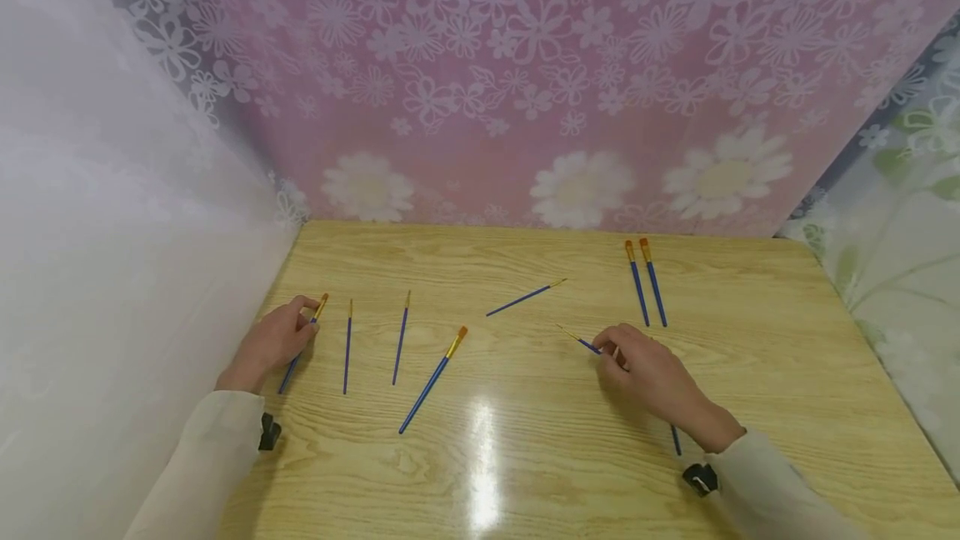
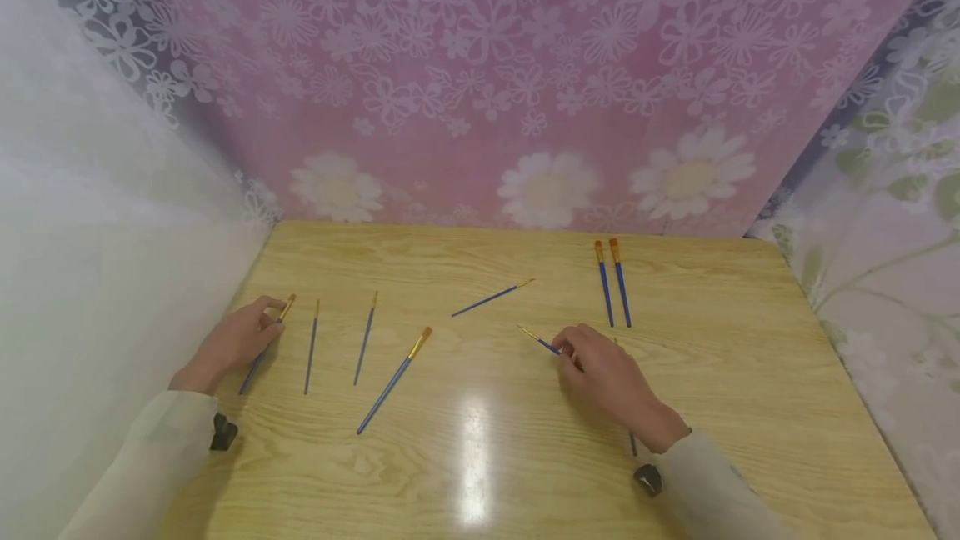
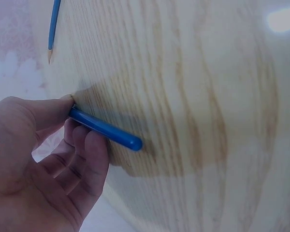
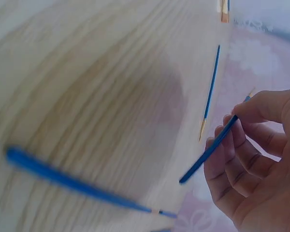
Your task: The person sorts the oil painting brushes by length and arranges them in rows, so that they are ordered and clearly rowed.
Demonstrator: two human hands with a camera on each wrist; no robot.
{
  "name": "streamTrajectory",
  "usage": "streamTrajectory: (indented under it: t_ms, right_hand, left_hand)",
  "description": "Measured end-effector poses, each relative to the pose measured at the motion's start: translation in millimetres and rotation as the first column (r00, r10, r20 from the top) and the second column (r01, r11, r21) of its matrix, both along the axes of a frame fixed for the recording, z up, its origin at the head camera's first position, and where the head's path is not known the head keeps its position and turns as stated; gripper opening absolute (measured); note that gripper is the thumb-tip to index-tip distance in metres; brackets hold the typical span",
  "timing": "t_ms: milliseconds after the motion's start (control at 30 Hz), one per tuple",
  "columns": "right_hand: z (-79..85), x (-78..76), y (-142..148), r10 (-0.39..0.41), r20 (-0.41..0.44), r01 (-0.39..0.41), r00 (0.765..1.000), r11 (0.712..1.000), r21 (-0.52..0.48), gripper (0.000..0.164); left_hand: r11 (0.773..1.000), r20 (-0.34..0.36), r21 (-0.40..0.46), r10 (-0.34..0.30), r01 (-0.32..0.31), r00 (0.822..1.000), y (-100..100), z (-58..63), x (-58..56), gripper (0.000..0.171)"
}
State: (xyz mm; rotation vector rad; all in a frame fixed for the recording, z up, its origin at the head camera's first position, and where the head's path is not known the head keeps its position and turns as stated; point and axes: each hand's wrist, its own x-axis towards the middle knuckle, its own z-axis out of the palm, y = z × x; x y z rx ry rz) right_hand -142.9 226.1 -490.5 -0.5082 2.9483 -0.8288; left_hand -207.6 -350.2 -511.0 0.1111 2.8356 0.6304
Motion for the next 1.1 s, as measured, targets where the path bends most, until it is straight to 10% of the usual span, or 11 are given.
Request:
streamTrajectory:
  t_ms: [1100]
  right_hand:
    - [-15.5,21.1,87,-0.276,0.102,0.278,0.956,0.961,0.002,0.028]
  left_hand:
    - [1.0,-0.006,0.006,0.002,-0.002,1.0,1,2.2,1.0,0.049]
